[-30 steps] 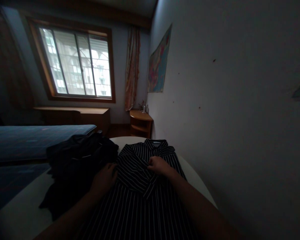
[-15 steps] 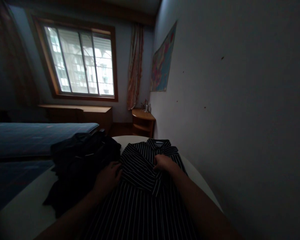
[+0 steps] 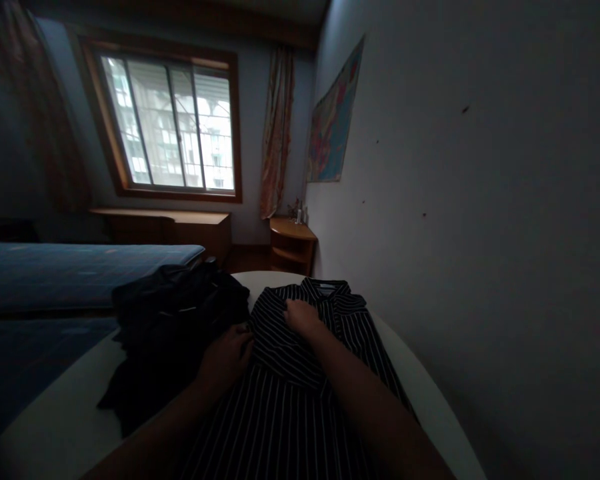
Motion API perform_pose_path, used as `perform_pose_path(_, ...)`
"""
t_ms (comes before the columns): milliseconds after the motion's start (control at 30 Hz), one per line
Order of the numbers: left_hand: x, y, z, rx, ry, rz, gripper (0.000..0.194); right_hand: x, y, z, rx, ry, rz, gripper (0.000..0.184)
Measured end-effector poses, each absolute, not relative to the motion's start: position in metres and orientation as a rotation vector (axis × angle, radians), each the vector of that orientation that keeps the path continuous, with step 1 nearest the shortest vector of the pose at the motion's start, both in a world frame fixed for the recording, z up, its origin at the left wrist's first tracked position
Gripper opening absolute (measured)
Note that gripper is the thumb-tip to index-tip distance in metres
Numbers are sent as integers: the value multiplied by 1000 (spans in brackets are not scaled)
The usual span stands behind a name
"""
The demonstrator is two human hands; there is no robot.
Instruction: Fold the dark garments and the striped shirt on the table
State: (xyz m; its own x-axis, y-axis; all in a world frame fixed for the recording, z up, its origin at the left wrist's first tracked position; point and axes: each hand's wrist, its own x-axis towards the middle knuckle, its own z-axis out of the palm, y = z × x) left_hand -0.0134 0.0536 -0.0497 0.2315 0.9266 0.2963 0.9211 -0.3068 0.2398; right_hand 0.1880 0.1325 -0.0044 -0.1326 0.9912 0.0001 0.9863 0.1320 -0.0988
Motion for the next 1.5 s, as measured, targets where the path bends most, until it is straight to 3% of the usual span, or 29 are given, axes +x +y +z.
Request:
perform_pose_path(233, -13, 53, -48, 2358, 1753, 701, 33, 147, 158, -26, -1963, -2305, 231, 48)
perform_pose_path(467, -6, 50, -46, 2230, 1592, 948, 29, 123, 179, -16, -2051, -2095, 210, 55)
perform_pose_path(633, 3, 46, -43, 2138, 1530, 940, 28, 118, 191, -13, -2088, -2025, 355, 43)
perform_pose_path(800, 10, 43, -40, 1978, 1352, 1044, 31, 135, 202, -7, -2034, -1972, 466, 24)
perform_pose_path(1033, 21, 30, -35, 1978, 1105, 1152, 42, 171, 203, 5, -1944, -1885, 647, 29)
perform_pose_path(1267, 39, 17, -22, 2021, 1076, 1119, 36, 202, 198, 8, -1781, -1809, 677, 21)
perform_pose_path(1500, 79, 12, -7, 2020, 1069, 1088, 37, 238, 194, 10, -1751, -1703, 570, 38)
